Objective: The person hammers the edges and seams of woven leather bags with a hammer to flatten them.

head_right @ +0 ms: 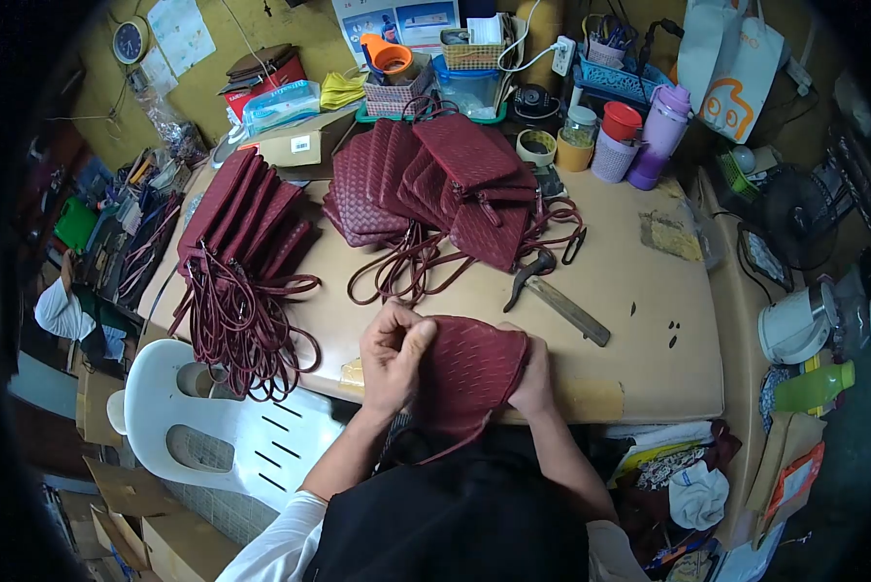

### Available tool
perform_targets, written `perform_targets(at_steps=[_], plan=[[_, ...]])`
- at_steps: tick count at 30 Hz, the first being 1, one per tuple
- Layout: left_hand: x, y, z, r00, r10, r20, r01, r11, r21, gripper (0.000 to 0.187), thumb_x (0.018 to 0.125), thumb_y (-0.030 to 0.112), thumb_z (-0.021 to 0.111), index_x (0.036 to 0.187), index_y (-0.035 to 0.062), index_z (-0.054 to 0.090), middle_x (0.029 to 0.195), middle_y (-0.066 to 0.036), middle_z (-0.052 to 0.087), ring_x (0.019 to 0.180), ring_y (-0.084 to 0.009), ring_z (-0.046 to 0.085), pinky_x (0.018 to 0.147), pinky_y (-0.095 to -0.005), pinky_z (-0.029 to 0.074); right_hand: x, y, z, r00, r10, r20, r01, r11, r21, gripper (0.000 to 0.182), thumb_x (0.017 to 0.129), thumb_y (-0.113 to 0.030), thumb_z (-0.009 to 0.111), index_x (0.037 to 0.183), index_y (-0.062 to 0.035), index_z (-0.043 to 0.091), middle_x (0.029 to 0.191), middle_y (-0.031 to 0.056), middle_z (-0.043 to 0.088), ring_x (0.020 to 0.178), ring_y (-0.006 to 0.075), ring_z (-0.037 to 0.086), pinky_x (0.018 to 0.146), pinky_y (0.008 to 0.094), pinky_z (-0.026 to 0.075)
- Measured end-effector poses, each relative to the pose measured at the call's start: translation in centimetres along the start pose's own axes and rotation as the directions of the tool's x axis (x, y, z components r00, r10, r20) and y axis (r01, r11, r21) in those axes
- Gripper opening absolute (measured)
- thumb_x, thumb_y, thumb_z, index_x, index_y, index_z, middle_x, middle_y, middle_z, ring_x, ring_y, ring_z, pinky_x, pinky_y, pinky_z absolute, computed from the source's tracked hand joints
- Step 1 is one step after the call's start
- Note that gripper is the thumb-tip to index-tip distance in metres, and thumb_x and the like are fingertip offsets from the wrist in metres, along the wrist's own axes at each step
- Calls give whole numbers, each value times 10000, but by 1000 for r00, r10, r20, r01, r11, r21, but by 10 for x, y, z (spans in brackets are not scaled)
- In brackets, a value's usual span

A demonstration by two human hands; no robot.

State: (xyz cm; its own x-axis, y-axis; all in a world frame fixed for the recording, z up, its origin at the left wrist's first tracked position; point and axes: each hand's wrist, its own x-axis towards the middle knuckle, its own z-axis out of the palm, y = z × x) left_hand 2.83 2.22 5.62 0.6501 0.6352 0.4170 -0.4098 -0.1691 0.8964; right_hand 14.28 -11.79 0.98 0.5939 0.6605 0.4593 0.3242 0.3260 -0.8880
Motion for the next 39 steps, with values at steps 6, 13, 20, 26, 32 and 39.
perform_targets(at_steps=[6,13,20,26,32,39], plan=[[11,-2,-6,934,-302,190,312,950,-26,154,919,131,666,869,11,583,758,38,541,720,-32,478,651,-196,397,-23,30,-12,830,533,-164,-500,842,204,458,746,-99,764,1142,36,577,1109,141,650,1021,179,604,885,327,485],[20,-45,-16,982,-179,-55,176,983,-56,204,946,121,621,788,47,515,722,45,492,688,-41,419,611,-206,353,-15,19,-3,823,565,-53,-542,810,224,497,902,-243,656,1263,19,437,1270,141,552,1140,160,525,951,327,428],[27,-68,-10,978,183,102,-193,595,780,340,848,49,644,1153,-36,518,1079,-209,568,989,-317,556,861,-396,435,-29,-35,-8,815,580,22,-513,737,-441,411,818,-86,706,1148,6,480,1021,227,608,985,342,619,840,413,478],[-57,-42,28,779,-293,554,-401,446,800,762,925,368,536,1481,-41,212,1544,-257,186,1437,-422,172,1128,-619,104,-47,-26,-30,838,483,253,-150,651,-744,270,795,-95,666,1032,5,583,1023,190,569,976,389,577,845,450,474],[-61,-53,22,753,-352,556,-433,372,821,919,908,624,398,1474,-76,212,1544,-251,196,1447,-398,144,1137,-612,54,-51,-45,-14,905,376,199,-64,581,-811,165,766,-45,643,926,-20,611,916,130,575,938,331,576,793,432,478],[-60,-50,24,745,-382,547,-442,331,834,988,852,630,486,1484,-64,180,1550,-248,180,1434,-424,167,1131,-622,65,-50,-21,-17,983,175,62,-66,640,-765,14,786,-27,622,777,-20,629,854,131,570,853,329,580,755,434,480]])
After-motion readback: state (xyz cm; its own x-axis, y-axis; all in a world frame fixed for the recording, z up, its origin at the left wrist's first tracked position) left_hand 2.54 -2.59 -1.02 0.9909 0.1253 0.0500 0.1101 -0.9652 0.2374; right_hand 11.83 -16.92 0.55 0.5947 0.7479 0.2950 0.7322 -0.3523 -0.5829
